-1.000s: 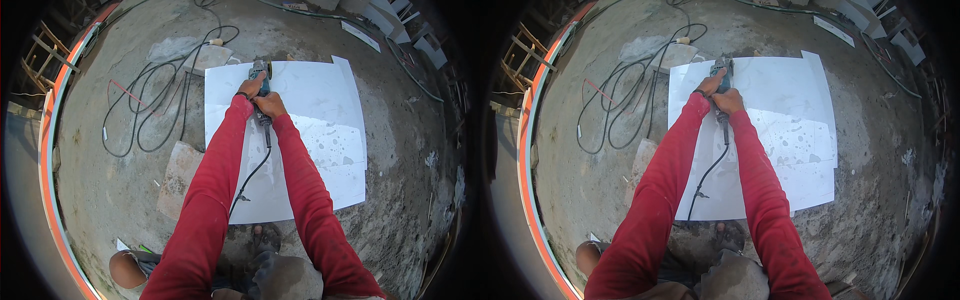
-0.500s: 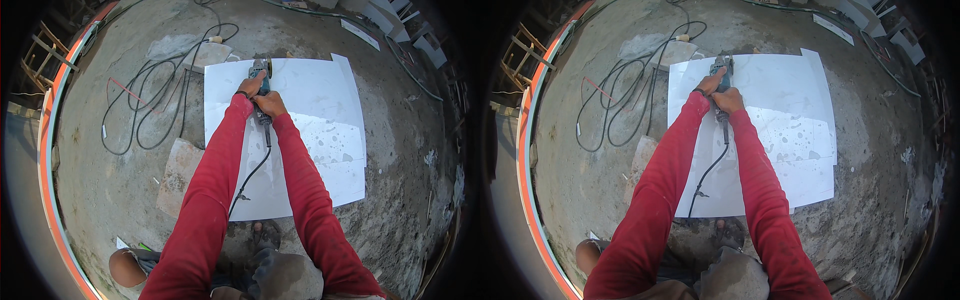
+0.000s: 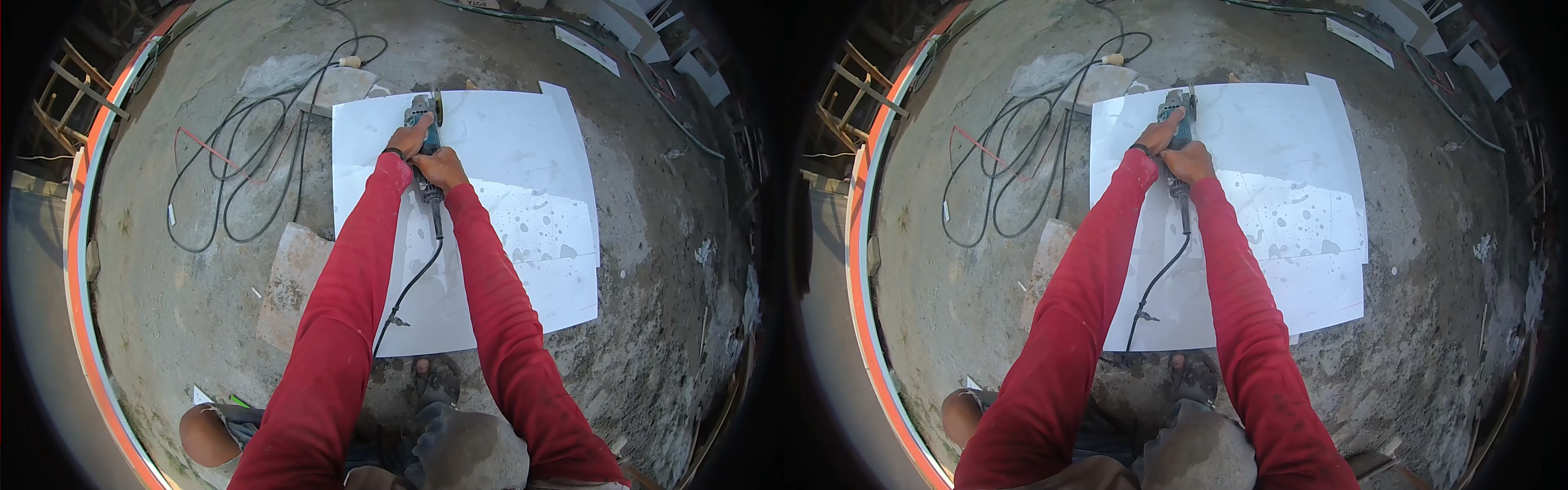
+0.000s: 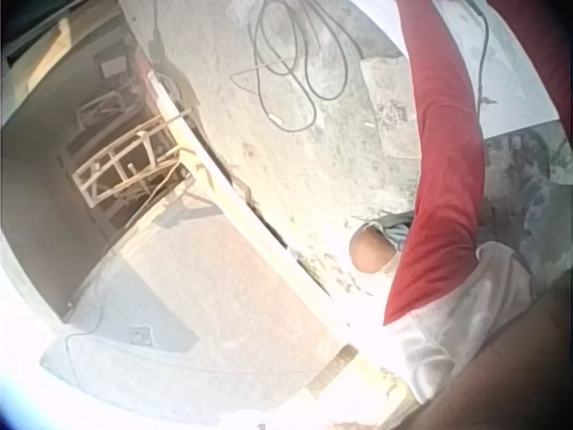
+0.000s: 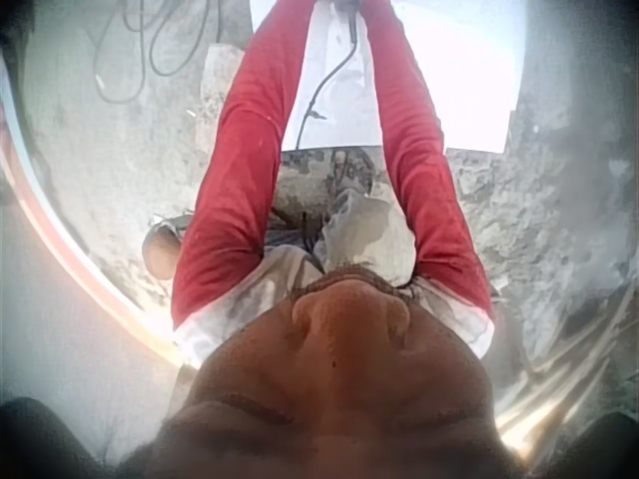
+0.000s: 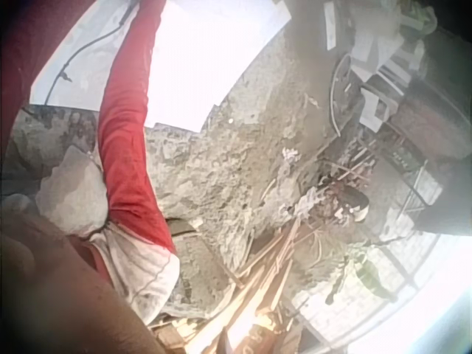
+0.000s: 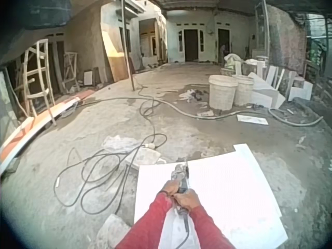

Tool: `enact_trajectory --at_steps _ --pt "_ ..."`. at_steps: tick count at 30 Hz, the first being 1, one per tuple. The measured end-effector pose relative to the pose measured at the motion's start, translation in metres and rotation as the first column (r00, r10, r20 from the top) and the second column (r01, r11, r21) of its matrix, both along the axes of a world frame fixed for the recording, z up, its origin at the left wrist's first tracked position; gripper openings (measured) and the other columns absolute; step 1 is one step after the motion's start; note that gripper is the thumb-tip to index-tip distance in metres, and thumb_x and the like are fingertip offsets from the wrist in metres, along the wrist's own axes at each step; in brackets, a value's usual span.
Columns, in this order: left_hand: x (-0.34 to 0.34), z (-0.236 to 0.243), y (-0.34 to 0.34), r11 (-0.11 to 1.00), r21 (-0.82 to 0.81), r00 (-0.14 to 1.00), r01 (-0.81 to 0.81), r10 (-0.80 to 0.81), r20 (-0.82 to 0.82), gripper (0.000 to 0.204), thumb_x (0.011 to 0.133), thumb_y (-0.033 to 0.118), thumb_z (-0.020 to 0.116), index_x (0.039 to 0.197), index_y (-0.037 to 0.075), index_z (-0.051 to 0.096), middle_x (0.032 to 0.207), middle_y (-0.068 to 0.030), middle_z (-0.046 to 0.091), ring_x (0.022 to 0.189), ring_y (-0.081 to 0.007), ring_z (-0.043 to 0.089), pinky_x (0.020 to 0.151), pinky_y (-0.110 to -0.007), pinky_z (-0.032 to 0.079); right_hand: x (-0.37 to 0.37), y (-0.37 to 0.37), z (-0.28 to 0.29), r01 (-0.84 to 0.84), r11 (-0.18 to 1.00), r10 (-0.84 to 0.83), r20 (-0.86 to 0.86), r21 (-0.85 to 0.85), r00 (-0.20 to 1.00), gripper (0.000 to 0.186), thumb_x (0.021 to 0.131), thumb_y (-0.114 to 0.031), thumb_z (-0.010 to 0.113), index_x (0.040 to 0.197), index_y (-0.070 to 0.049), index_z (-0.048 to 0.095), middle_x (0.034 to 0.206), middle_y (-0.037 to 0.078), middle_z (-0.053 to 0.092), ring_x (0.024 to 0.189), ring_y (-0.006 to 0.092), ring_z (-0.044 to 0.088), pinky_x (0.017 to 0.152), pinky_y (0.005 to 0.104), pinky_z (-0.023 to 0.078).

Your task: The person uses an angle grinder to cut a line into a large white tile on the floor and then trims the edge of a smaller tile piece by hand using the grinder.

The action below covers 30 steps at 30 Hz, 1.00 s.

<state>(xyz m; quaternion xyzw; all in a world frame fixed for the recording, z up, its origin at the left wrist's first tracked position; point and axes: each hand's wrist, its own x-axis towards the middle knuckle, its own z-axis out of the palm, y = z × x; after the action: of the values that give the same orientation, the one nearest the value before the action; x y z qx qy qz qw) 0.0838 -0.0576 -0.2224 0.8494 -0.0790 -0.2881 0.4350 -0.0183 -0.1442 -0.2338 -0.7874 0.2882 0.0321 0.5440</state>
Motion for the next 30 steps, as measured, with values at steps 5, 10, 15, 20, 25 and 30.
enact_trajectory --at_steps 5,10,15,20,25,30 --pt "-0.004 0.0 0.002 1.0 -0.016 1.0 0.015 -0.015 0.017 0.102 0.085 0.083 0.042 0.125 -0.008 0.068 0.132 -0.0334 0.063 0.127 -0.0431 0.059 0.108 -0.044 0.041 -0.005 0.001 0.005 -0.004 1.0 0.004 -0.018 -0.017 1.0 0.057 0.074 -0.041 0.077 0.098 0.01 0.074 0.099 0.027 0.075 0.095 0.038 0.074 0.084 0.0427 0.056" --pt "-0.011 0.006 0.005 1.0 -0.013 1.0 0.021 -0.021 0.004 0.101 0.086 0.083 0.041 0.123 -0.007 0.069 0.128 -0.0328 0.065 0.125 -0.0428 0.06 0.108 -0.044 0.041 -0.008 0.003 0.006 0.005 1.0 -0.005 -0.03 -0.004 1.0 0.056 0.074 -0.04 0.077 0.098 0.01 0.074 0.098 0.027 0.075 0.095 0.038 0.075 0.084 0.0426 0.057" --pt "-0.01 0.005 0.006 0.999 0.001 0.997 0.032 -0.032 -0.067 0.108 0.083 0.087 0.042 0.134 -0.005 0.065 0.14 -0.0271 0.061 0.134 -0.0388 0.055 0.114 -0.043 0.035 -0.012 0.004 0.002 0.009 1.0 -0.009 0.002 -0.006 1.0 0.055 0.074 -0.041 0.077 0.095 0.01 0.074 0.095 0.026 0.075 0.091 0.0366 0.075 0.081 0.0421 0.057" --pt "-0.009 -0.005 0.005 0.999 -0.003 0.999 0.033 -0.034 -0.036 0.108 0.084 0.087 0.042 0.133 -0.006 0.065 0.138 -0.027 0.062 0.132 -0.038 0.056 0.114 -0.043 0.036 -0.016 0.006 0.004 0.018 1.0 -0.018 0.005 0.005 1.0 0.054 0.074 -0.04 0.077 0.093 0.01 0.074 0.092 0.025 0.075 0.089 0.0357 0.075 0.079 0.0423 0.056" --pt "-0.008 -0.009 0.004 1.0 0.011 0.999 0.023 -0.023 -0.048 0.107 0.085 0.087 0.042 0.132 -0.006 0.066 0.137 -0.0269 0.063 0.132 -0.0378 0.056 0.113 -0.042 0.036 -0.019 0.007 0.008 0.016 1.0 -0.016 -0.026 -0.017 1.0 0.054 0.074 -0.04 0.077 0.093 0.011 0.073 0.091 0.025 0.075 0.088 0.0353 0.075 0.079 0.0421 0.056" --pt "-0.012 -0.009 0.005 1.0 -0.001 0.999 0.01 -0.01 -0.048 0.107 0.084 0.087 0.043 0.131 -0.007 0.066 0.136 -0.0265 0.063 0.13 -0.0376 0.057 0.112 -0.042 0.037 -0.022 0.007 0.005 0.016 1.0 -0.016 -0.001 0.008 1.0 0.054 0.074 -0.039 0.077 0.094 0.011 0.073 0.091 0.025 0.075 0.087 0.0353 0.075 0.078 0.0421 0.056"
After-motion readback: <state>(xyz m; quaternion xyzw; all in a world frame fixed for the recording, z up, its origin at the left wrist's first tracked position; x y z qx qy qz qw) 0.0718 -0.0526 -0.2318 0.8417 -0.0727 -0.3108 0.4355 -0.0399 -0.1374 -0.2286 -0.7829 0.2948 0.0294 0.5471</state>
